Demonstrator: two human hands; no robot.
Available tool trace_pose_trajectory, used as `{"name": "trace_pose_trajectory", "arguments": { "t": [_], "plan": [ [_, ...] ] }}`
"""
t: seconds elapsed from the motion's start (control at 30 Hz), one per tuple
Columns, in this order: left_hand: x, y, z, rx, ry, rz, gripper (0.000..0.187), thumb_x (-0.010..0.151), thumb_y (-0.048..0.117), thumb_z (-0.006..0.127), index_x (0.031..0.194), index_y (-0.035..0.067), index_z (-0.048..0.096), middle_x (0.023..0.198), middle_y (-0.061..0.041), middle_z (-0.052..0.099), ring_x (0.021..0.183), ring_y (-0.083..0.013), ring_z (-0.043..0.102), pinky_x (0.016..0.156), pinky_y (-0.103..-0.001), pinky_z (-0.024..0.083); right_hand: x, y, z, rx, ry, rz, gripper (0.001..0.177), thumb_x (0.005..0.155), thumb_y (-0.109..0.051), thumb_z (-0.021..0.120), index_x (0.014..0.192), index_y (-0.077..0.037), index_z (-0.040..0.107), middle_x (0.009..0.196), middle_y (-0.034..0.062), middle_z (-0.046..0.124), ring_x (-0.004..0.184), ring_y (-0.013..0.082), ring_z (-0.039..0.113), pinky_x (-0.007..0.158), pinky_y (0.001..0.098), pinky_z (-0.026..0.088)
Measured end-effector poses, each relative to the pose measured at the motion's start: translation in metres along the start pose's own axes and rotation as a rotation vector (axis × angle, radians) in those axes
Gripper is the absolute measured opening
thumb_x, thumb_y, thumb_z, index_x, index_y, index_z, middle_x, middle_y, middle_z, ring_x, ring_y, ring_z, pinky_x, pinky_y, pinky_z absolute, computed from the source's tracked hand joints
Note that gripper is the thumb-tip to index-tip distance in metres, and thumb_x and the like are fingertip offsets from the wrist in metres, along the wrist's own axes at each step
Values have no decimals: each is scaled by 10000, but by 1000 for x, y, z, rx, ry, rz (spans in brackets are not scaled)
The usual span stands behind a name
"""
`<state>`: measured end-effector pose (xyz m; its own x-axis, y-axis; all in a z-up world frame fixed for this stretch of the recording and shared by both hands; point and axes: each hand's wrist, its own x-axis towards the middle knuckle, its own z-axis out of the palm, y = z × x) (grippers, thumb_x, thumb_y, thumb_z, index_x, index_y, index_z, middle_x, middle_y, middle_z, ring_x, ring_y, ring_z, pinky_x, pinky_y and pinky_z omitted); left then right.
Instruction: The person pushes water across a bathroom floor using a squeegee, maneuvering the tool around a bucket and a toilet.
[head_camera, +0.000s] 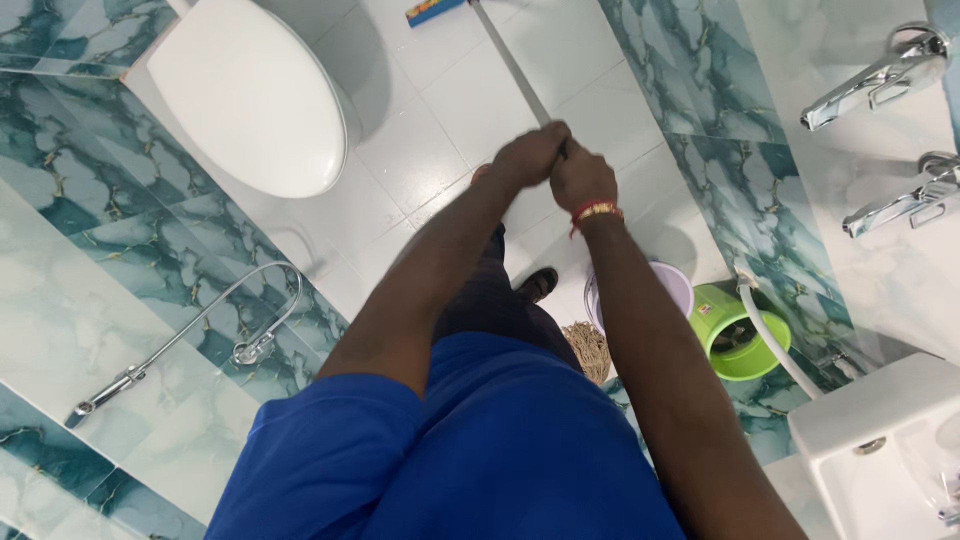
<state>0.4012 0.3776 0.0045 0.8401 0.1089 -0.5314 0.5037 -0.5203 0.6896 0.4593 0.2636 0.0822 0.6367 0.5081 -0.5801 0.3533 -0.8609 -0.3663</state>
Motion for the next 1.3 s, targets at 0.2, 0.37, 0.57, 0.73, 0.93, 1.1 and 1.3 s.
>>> {"name": "trace_pose_trajectory", "arguments": {
  "t": [0.2,0.37,0.57,0.73,0.93,1.1,1.3],
  "plan": [
    [-16,21,-6,12,88,140,264,947,203,605,1200,129,588,1259,-93,639,1073,-325,684,917,-487,552,-32,-3,-30,34,91,-140,294,1016,-264,527,1201,-69,649,1001,245,731,919,475,697,833,567,543],
    [-92,55,58,64,80,310,364,879,197,671,1234,146,613,1288,-77,591,1041,-382,635,901,-497,549,-140,38,-32,73,80,-112,366,1013,-309,561,1318,-122,640,999,255,725,882,503,674,777,599,529],
    [-170,85,156,87,-79,175,383,873,231,694,1231,127,604,1269,-96,594,1072,-374,649,892,-494,559,-238,112,28,139,8,-74,384,1007,-311,561,1337,-129,633,938,272,720,890,485,697,777,576,550],
    [-213,84,223,112,-75,159,395,850,215,688,1207,71,596,1248,-130,605,1055,-380,668,905,-484,562,-287,153,75,137,-18,-66,384,988,-301,544,1324,-137,631,985,257,733,900,495,685,798,596,534],
    [-237,76,271,67,-40,84,375,873,190,645,1206,27,584,1300,-146,593,1087,-377,677,902,-489,558,-305,184,117,39,-35,-140,442,1002,-314,520,1386,-101,566,949,273,726,869,505,683,790,610,532],
    [-222,36,289,75,104,156,477,862,168,652,1309,20,572,1482,-231,495,1206,-387,633,992,-469,523,-287,174,133,-15,-122,-89,452,1032,-327,456,1419,-103,522,920,272,727,871,512,681,795,619,521],
    [-202,1,235,81,29,103,573,820,203,668,1345,16,533,1546,-225,437,1287,-370,584,1048,-436,504,-235,117,125,-72,-169,-82,484,1026,-341,426,1441,-103,500,914,287,727,870,506,699,833,604,541]
  ]
}}
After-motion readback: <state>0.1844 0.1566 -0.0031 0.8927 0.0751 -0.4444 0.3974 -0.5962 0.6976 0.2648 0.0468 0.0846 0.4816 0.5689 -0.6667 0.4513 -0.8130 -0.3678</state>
